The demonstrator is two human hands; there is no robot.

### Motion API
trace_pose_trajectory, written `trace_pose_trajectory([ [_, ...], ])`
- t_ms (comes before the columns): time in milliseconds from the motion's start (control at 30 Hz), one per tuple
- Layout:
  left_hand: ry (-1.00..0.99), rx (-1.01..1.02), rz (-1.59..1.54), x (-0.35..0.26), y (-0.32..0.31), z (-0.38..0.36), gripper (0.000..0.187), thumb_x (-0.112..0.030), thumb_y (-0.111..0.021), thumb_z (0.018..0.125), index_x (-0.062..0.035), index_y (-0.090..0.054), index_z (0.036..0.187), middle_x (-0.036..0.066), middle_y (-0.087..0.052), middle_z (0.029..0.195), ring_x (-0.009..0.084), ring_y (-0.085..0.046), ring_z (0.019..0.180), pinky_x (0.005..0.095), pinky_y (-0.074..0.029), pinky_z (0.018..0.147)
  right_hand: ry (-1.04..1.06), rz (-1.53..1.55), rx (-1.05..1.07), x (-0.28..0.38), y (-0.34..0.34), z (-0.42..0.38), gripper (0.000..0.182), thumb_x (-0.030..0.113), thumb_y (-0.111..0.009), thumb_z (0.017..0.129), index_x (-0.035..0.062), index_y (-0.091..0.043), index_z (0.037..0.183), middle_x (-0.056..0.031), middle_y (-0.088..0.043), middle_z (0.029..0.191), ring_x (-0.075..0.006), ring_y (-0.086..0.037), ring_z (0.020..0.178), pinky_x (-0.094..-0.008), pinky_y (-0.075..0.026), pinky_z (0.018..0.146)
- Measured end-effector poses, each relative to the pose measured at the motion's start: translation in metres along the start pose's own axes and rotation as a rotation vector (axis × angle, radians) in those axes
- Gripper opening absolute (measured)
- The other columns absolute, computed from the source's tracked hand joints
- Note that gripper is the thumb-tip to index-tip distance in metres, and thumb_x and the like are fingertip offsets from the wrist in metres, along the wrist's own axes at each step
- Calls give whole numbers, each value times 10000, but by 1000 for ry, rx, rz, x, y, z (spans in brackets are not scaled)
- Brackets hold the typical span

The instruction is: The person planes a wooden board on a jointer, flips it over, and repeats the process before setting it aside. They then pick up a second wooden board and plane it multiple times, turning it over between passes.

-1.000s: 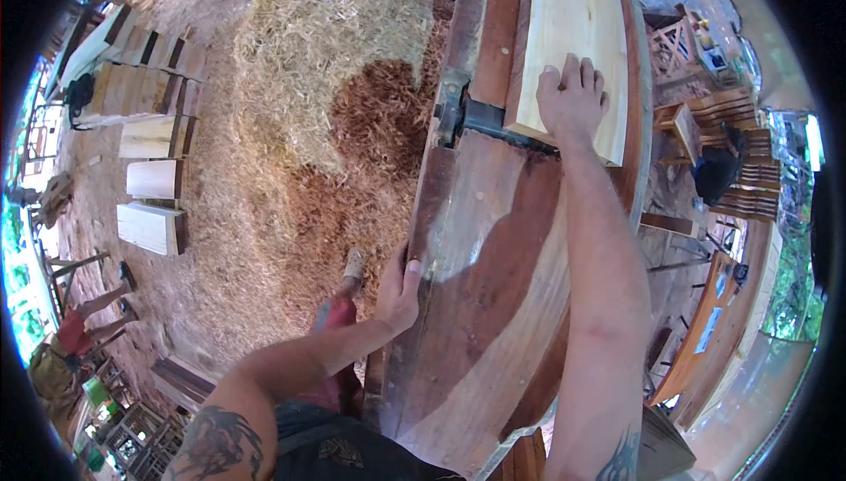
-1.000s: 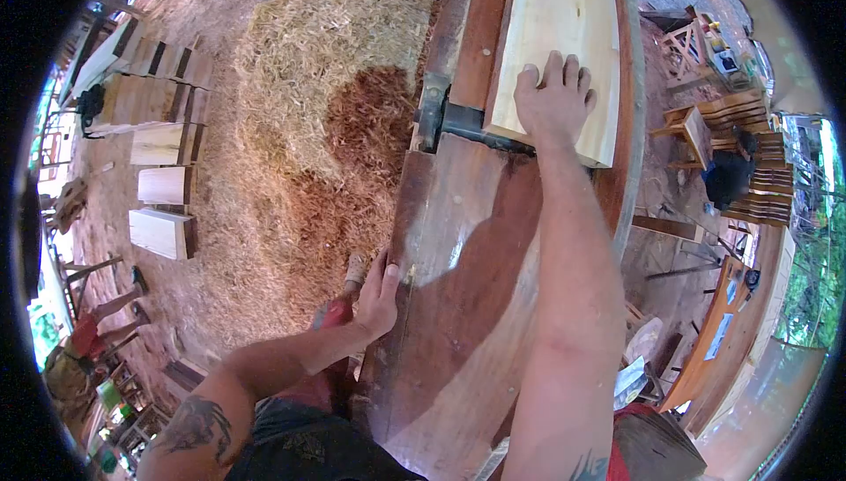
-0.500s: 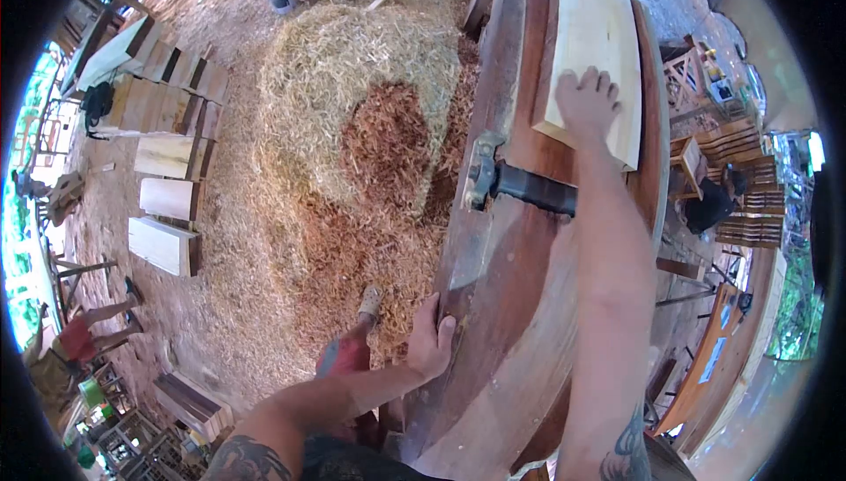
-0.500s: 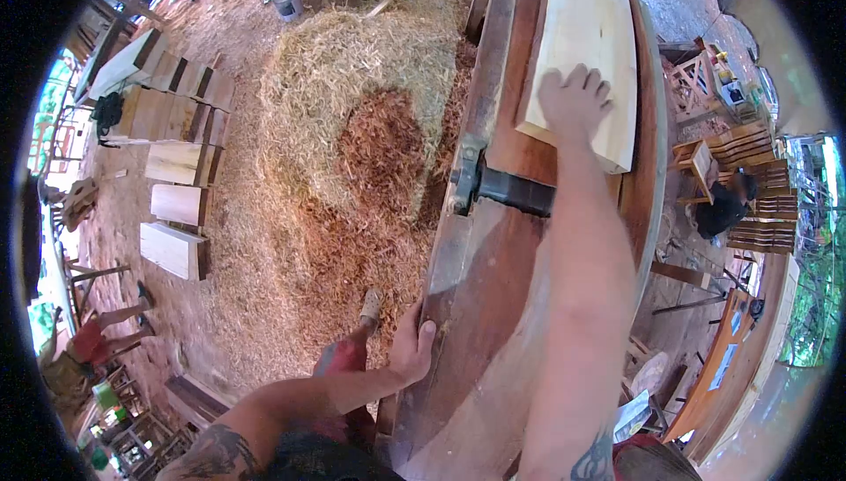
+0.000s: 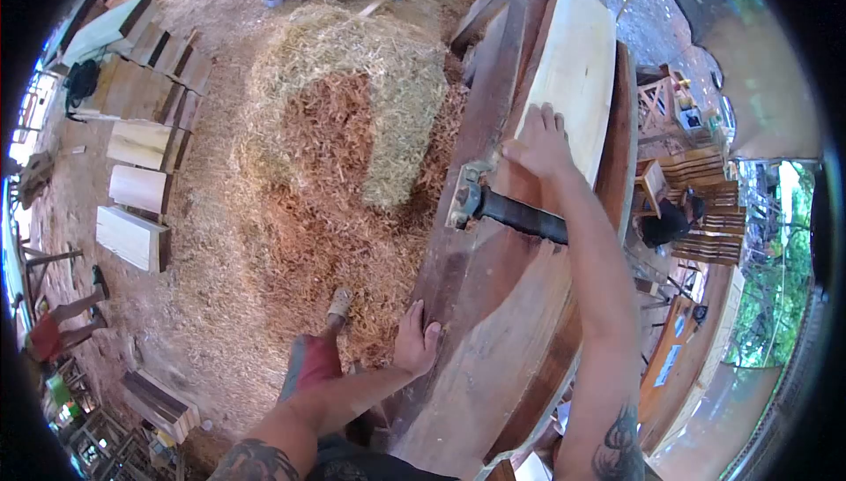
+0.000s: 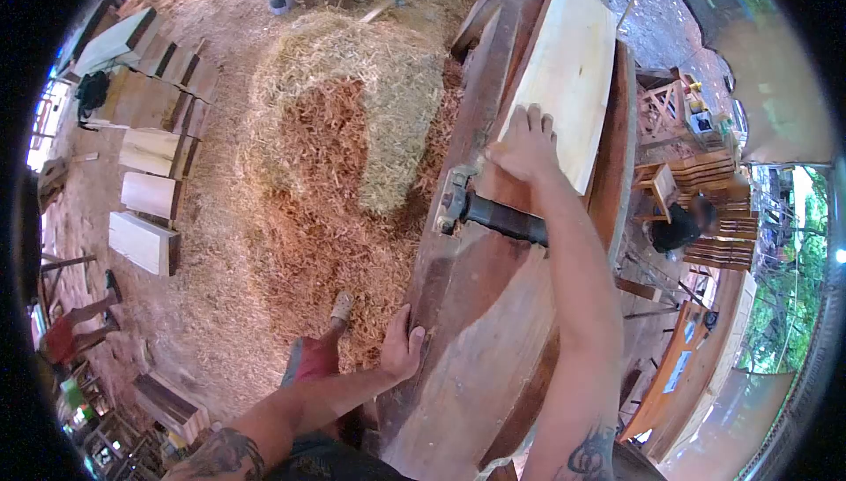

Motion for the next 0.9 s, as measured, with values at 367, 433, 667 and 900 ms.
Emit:
trace_pose_trajectory([
  [367,-2,3,34,0,-2,0,772,-489,-476,1107,82,-332,1608,330,-392,1619,474,-383,1507,509,-306,1275,288,-70,-389,-7,-44,20,786,385,-729,953,42,-427,1592,-198,-427,1665,-513,-399,1496,-679,-409,1125],
  [433,-26,-13,17,0,-2,0,764,-474,-484,1106,86,-334,1604,333,-390,1618,475,-379,1509,509,-303,1275,171,-45,-345,40,-37,48,747,368,-714,962,42,-438,1576,-207,-393,1681,-539,-389,1493,-713,-406,1115],
  [667,-30,14,30,3,-3,1,787,-469,-495,1104,132,-329,1585,366,-386,1601,504,-386,1494,522,-310,1267,-234,-6,-82,183,28,94,793,290,-680,974,67,-350,1659,-326,-205,1723,-697,-271,1484,-822,-319,1137],
  [900,-38,36,55,2,-2,2,818,-501,-481,1101,136,-318,1588,352,-385,1609,499,-361,1511,526,-297,1277,-304,-334,-105,184,-12,133,665,238,-568,1052,58,-366,1660,-326,-221,1722,-731,-356,1418,-873,-426,991],
])
Point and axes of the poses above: each hand's wrist, its own z-axis towards the middle knuckle, its own y-axis out of the back of the hand, x = y × z, the point moved 3 cm from there along z, towards the middle knuckle
